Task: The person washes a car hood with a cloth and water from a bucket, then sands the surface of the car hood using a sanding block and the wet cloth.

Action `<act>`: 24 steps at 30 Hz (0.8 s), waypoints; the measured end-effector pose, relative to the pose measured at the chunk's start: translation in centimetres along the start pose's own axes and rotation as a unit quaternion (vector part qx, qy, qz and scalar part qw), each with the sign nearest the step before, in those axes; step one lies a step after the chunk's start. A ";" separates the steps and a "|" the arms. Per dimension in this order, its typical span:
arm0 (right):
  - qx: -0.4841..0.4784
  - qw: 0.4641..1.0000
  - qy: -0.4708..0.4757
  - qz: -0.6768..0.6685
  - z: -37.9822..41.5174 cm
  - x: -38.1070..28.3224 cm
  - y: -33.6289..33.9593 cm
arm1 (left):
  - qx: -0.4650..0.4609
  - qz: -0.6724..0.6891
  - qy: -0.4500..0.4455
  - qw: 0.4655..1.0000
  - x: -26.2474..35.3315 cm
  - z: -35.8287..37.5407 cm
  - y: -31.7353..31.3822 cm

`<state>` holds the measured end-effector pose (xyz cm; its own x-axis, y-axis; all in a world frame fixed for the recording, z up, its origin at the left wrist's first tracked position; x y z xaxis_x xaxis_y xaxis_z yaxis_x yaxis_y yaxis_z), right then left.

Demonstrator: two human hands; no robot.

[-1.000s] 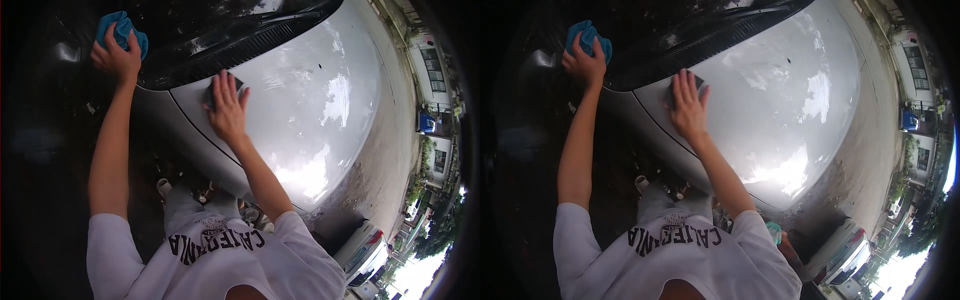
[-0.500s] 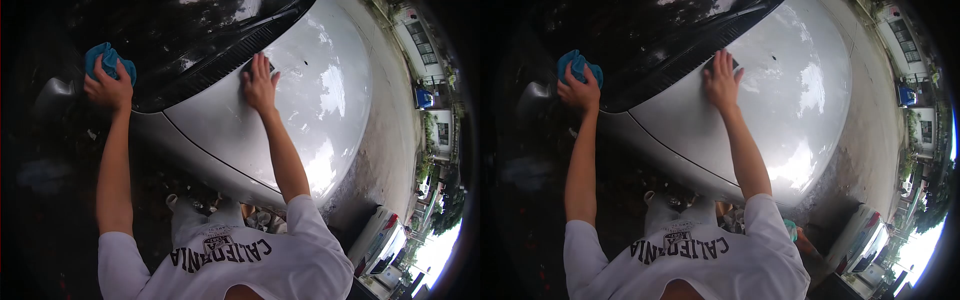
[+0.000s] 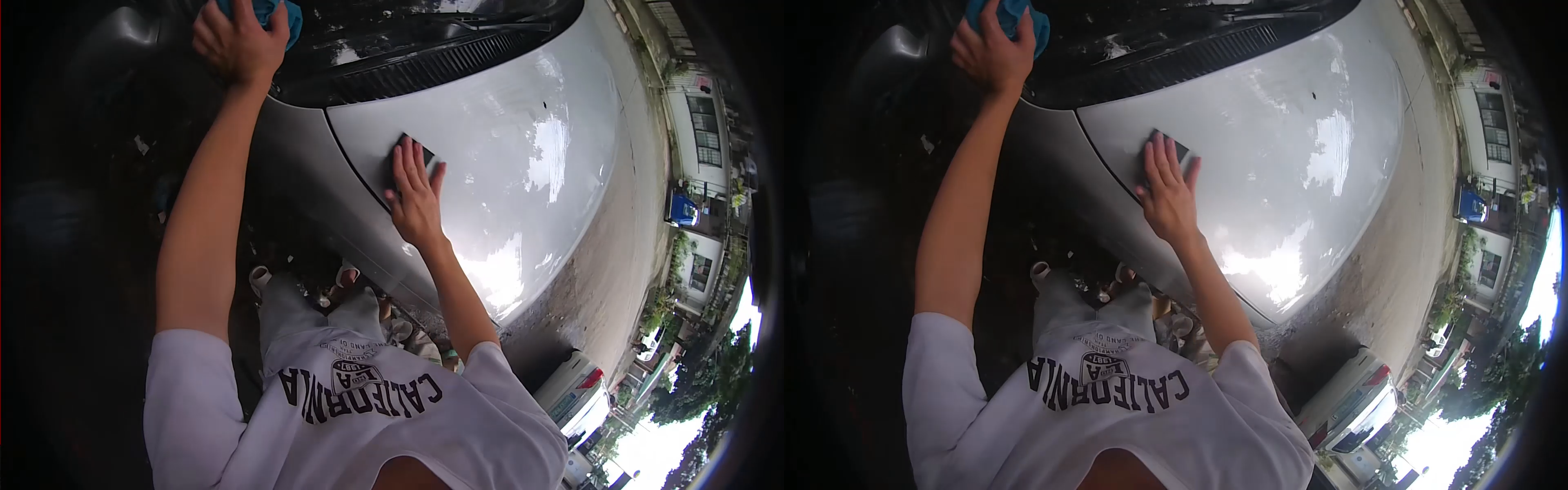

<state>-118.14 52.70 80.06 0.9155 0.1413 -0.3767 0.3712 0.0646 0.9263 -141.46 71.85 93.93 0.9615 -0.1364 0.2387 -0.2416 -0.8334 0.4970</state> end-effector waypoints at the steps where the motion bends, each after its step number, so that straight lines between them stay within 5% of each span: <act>1: -0.030 0.999 0.003 0.036 3.4 1.7 -1.1 | -0.007 0.003 0.011 1.000 0.0 -0.2 0.0; 8: -0.041 0.983 0.146 0.099 -6.2 -7.5 -1.1 | -0.034 0.056 0.026 0.998 -0.6 0.0 0.0; 10: -0.085 0.984 0.115 0.109 -2.2 -5.3 -1.7 | -0.103 0.312 0.143 0.934 -2.4 0.3 -0.7; 12: -0.126 0.983 0.050 0.120 5.0 -0.9 -2.7 | -0.016 0.052 0.024 0.998 -0.5 0.0 0.2; 14: -0.150 0.978 0.030 0.143 7.5 0.5 -3.1 | -0.011 0.052 0.026 0.998 -0.6 -0.4 1.0; 15: -0.120 0.981 0.058 0.143 5.5 -0.7 -2.9 | -0.070 0.172 0.090 0.979 -1.5 -0.8 0.8; 17: -0.062 0.982 0.114 0.140 -1.5 -5.0 -1.5 | -0.059 0.171 0.087 0.980 -1.3 -0.6 0.4; 18: -0.010 0.982 0.134 0.130 -4.2 -6.8 -0.9 | 0.008 0.048 0.022 0.999 -0.3 0.0 0.4; 24: -0.091 0.988 0.055 0.110 5.5 -1.0 -2.9 | 0.018 0.041 0.017 0.999 -0.3 0.4 0.3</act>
<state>-119.33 46.92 77.77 0.9448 0.2776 -0.1738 0.1214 0.1962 0.9730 -141.76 71.44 93.67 0.9337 -0.1875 0.3049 -0.3136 -0.8391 0.4445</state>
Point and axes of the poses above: each hand's wrist, its own z-axis away from the middle knuckle, its own y-axis out of the back of the hand, x = y × z, the point moved 9 cm from there along -z, towards the middle knuckle, and after that the axes turned 4 degrees about -x, right-handed, at the moved point
